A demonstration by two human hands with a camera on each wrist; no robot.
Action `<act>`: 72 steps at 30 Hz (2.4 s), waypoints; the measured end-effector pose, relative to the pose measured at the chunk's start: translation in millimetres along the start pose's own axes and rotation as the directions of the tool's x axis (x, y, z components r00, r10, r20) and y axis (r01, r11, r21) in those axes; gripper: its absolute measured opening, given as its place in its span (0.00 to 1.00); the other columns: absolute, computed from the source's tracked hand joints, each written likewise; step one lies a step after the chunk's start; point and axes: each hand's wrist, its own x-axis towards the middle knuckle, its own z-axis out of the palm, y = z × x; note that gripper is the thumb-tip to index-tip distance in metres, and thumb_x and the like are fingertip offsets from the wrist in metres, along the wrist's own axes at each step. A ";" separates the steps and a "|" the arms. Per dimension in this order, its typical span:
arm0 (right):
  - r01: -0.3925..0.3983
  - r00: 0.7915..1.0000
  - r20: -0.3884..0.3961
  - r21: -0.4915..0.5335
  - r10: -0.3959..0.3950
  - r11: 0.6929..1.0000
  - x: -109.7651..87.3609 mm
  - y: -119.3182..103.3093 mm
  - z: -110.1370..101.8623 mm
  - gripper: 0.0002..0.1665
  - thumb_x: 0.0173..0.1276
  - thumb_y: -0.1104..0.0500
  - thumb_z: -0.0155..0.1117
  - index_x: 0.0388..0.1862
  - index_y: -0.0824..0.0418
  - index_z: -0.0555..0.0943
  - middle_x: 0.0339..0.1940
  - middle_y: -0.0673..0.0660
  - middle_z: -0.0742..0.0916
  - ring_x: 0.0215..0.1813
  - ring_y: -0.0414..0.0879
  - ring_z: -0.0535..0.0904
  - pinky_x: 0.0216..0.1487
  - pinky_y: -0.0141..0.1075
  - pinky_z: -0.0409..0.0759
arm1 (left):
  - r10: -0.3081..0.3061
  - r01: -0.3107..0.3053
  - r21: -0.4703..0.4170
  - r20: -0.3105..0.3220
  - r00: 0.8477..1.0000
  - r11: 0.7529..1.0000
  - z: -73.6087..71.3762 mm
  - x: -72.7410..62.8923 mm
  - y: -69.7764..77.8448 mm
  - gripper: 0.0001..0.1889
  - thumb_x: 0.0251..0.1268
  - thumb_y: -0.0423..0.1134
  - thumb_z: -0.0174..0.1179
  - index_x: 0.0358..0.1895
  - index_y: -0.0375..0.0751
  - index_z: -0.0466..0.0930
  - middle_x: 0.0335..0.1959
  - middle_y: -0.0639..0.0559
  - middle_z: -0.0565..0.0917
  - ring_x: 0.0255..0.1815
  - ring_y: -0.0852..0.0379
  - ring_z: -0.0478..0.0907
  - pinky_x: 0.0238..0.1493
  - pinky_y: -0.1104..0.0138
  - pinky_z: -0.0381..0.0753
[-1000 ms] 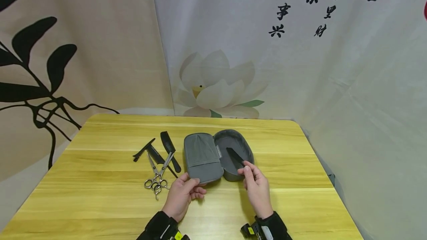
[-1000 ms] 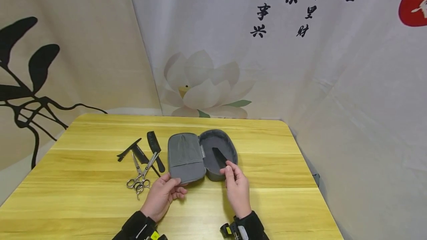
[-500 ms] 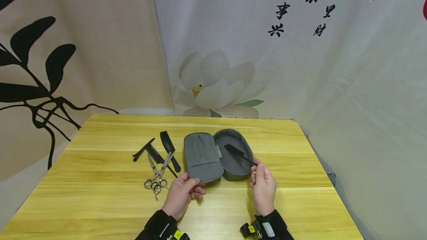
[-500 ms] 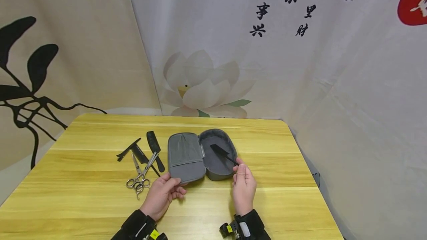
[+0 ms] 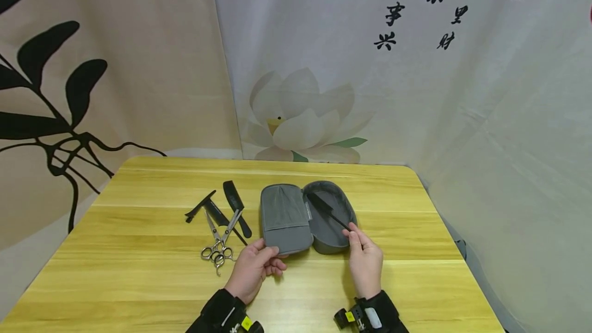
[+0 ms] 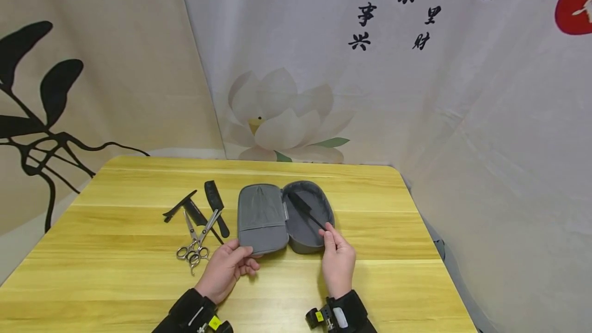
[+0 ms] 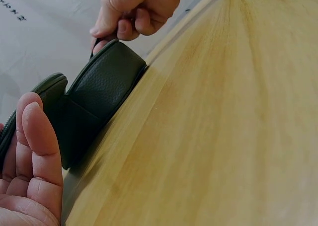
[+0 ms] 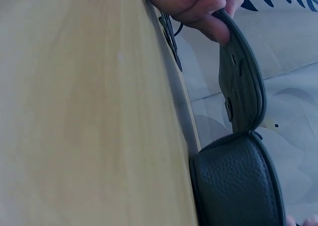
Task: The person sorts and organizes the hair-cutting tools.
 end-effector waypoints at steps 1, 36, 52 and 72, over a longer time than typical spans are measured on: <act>0.013 1.000 0.002 -0.025 -0.013 1.000 0.0 -0.8 -0.5 0.19 0.84 0.59 0.60 0.67 0.64 0.85 0.53 0.63 0.93 0.69 0.55 0.84 0.51 0.09 0.73 | 0.000 0.000 0.000 0.002 1.000 1.000 0.0 0.0 0.1 0.13 0.79 0.33 0.57 0.59 0.31 0.73 0.38 0.47 0.88 0.34 0.58 0.88 0.40 0.67 0.90; 0.518 0.831 0.148 -0.556 -0.536 0.650 12.8 -3.2 -24.0 0.11 0.56 0.64 0.86 0.37 0.53 0.94 0.34 0.54 0.94 0.26 0.45 0.86 0.21 0.29 0.75 | 0.005 -0.005 -0.001 0.003 1.000 1.000 1.7 -0.9 -0.2 0.19 0.79 0.34 0.57 0.66 0.27 0.70 0.38 0.47 0.86 0.33 0.57 0.88 0.39 0.66 0.90; 0.511 0.847 0.229 -0.600 -0.480 0.616 9.1 -7.1 -22.4 0.07 0.66 0.63 0.78 0.41 0.53 0.92 0.38 0.53 0.93 0.21 0.36 0.76 0.17 0.26 0.62 | 0.006 -0.006 -0.007 0.008 1.000 1.000 2.0 0.5 0.2 0.18 0.80 0.33 0.57 0.65 0.28 0.69 0.39 0.46 0.86 0.35 0.57 0.88 0.41 0.66 0.91; 0.473 0.878 0.248 -0.583 -0.410 0.660 8.5 -4.5 -21.5 0.05 0.72 0.62 0.72 0.43 0.55 0.92 0.41 0.54 0.91 0.22 0.32 0.69 0.18 0.26 0.64 | -0.001 0.001 0.006 0.018 1.000 1.000 1.9 1.5 -0.9 0.19 0.81 0.35 0.58 0.65 0.27 0.70 0.41 0.45 0.87 0.37 0.57 0.88 0.43 0.65 0.91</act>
